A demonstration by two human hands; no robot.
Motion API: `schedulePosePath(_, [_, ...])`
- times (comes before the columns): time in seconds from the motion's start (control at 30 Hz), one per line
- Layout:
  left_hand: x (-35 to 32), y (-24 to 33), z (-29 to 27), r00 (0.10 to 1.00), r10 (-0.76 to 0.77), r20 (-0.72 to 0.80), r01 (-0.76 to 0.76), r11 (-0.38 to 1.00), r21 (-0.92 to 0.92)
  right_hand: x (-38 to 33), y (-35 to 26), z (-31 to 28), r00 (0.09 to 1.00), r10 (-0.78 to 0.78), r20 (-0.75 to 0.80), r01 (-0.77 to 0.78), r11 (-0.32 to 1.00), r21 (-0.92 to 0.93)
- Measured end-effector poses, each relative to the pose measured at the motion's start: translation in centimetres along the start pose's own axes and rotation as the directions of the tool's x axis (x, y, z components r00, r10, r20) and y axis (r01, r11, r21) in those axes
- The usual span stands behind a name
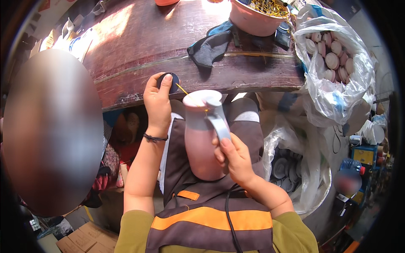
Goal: The person assembles pink pitchers by attaching gray lids and securing them with rubber bands. They repeatedly pick up pitchers, place lids, and fasten bands, then set the finished units aside on the table.
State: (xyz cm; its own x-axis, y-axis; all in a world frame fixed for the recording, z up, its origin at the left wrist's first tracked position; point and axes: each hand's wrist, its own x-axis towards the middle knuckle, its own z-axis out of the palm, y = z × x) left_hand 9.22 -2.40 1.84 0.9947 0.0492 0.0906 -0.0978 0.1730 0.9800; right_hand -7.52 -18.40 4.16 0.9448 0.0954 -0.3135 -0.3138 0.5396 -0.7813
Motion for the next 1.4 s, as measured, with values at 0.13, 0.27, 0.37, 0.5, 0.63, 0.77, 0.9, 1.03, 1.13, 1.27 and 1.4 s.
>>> schedulePosePath(0.13, [-4.6,3.8,-0.2,0.958,0.205,0.201,-0.265,0.903,0.338,-0.7,0.0,-1.2,0.995,-0.053,-0.09,0.062,0.992,0.109])
schedulePosePath(0.27, [-8.1,7.6,-1.8,0.669,0.272,0.691,-0.728,0.426,0.537,-1.1,-0.4,-1.8,0.964,-0.244,-0.108,0.25,0.967,0.052])
schedulePosePath(0.37, [-9.3,8.1,-2.1,0.828,0.048,0.559,-0.462,0.624,0.63,-1.8,-1.9,-0.2,0.965,-0.252,-0.075,0.242,0.963,-0.117])
schedulePosePath(0.5, [-10.8,10.6,-0.7,0.71,-0.228,0.667,-0.159,0.87,0.466,-0.9,-2.6,0.8,0.791,-0.53,0.307,0.6,0.573,-0.558])
schedulePosePath(0.63, [-11.0,9.4,0.3,0.704,-0.052,0.708,-0.334,0.856,0.395,-1.4,-2.3,1.9,0.722,-0.548,0.422,0.664,0.375,-0.647])
schedulePosePath(0.77, [-10.7,8.7,-0.6,0.606,0.052,0.794,-0.472,0.827,0.305,-1.4,-1.9,2.4,0.626,-0.602,0.496,0.749,0.288,-0.596])
schedulePosePath(0.9, [-8.4,13.0,-1.6,0.753,0.07,0.655,-0.456,0.773,0.442,-0.6,-2.5,2.4,0.567,-0.706,0.424,0.787,0.313,-0.532])
schedulePosePath(1.03, [-3.3,13.1,-4.8,0.965,-0.056,0.257,-0.078,0.872,0.484,-0.1,-1.4,0.4,0.758,-0.612,0.225,0.615,0.557,-0.559])
schedulePosePath(1.13, [2.7,10.0,-9.6,0.982,0.084,0.168,-0.168,0.792,0.586,-0.4,-0.1,-1.2,0.874,-0.476,0.103,0.458,0.734,-0.502])
schedulePosePath(1.27, [10.0,8.2,-16.3,0.983,0.184,0.004,-0.127,0.665,0.736,0.0,1.5,-5.0,0.939,-0.344,-0.001,0.299,0.817,-0.492])
schedulePosePath(1.4, [14.6,6.8,-21.0,0.858,0.249,-0.449,0.051,0.83,0.556,1.3,2.5,-8.7,0.979,-0.127,-0.16,0.06,0.929,-0.365])
